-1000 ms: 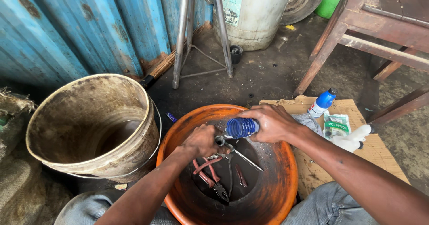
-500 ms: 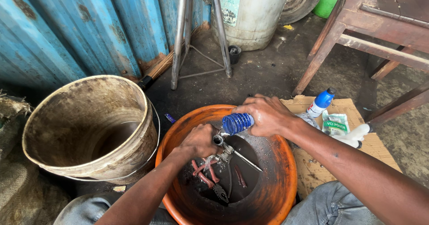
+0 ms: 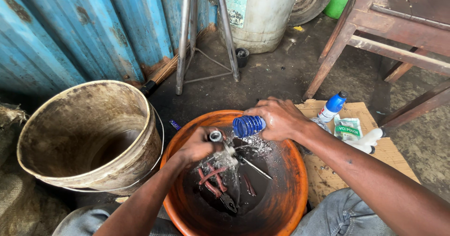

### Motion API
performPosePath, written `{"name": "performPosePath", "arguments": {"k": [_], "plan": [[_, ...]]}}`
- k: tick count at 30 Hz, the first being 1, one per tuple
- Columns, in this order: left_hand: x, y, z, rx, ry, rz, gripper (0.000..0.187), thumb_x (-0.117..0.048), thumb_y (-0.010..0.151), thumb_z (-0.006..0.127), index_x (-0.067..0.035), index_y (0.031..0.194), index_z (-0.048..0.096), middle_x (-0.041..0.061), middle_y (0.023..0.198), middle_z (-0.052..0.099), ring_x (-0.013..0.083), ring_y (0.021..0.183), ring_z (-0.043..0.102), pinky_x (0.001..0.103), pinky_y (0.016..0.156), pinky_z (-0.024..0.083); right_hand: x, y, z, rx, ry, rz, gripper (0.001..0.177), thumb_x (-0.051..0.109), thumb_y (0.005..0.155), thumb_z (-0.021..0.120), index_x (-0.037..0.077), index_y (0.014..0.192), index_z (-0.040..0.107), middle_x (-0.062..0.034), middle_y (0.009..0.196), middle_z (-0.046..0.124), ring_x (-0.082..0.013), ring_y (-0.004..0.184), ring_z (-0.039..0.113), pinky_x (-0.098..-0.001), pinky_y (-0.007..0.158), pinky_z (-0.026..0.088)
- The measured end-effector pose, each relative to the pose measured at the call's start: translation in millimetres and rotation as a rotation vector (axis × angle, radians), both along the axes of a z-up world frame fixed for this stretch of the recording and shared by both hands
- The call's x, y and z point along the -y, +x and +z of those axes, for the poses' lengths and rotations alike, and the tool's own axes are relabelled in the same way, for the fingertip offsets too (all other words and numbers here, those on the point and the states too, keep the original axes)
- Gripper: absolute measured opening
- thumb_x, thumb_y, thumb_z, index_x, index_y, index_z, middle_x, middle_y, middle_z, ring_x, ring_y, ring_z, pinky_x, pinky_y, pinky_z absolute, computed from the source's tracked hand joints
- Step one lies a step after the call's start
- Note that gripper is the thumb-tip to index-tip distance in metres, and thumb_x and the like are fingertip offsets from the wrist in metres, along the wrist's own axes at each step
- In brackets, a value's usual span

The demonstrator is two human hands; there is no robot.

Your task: The person disassembles a metal mechanical part over a basin, using a screwdriver and pliers to remove components. They rinse the part and tools with water from a plastic bottle, then reassemble the part and place the tools on a nearby cardboard sheet.

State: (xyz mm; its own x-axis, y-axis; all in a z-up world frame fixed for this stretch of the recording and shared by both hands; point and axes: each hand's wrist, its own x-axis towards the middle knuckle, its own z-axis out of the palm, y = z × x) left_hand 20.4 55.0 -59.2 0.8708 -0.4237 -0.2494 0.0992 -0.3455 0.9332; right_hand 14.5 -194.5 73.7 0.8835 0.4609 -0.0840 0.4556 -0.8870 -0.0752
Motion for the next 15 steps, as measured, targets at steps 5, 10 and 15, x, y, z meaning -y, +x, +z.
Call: {"name": "performPosePath", "arguments": {"k": [5, 10, 15], "plan": [[-7.1, 2.0, -24.8, -0.242, -0.178, 0.295, 0.067, -0.027, 0.081, 0.078, -0.002, 0.135, 0.048, 0.015, 0.106, 0.072, 0.0205, 0.094, 0.067, 0.04, 0.088, 0.055, 6.6, 0.8, -9.7, 0.031, 0.039, 0.043, 0.069, 0.017, 0.057, 0.079, 0.023, 0.126, 0.071, -0.013, 0.118, 0.069, -0.0352, 0.112, 0.065, -0.0509, 0.091, 0.056], [0.5, -2.3, -50.1, -0.415, -0.424, 0.453, 0.077, -0.036, 0.087, 0.071, -0.005, 0.146, 0.032, 0.02, 0.113, 0.068, 0.0246, 0.098, 0.068, 0.04, 0.088, 0.054, 3.2, 2.8, -9.0, 0.011, -0.032, 0.008, 0.068, 0.014, 0.059, 0.075, 0.025, 0.126, 0.071, -0.0096, 0.117, 0.071, -0.0311, 0.111, 0.067, -0.049, 0.082, 0.06], [13.2, -3.4, -57.3, -0.212, -0.366, 0.32, 0.053, -0.031, 0.097, 0.061, 0.004, 0.137, 0.063, 0.011, 0.116, 0.075, 0.0191, 0.099, 0.066, 0.043, 0.085, 0.05, -10.4, 9.7, 2.3, 0.131, -0.03, 0.06, 0.07, 0.036, 0.063, 0.087, 0.027, 0.131, 0.07, -0.0111, 0.121, 0.068, -0.0334, 0.112, 0.063, -0.0494, 0.082, 0.057]]}}
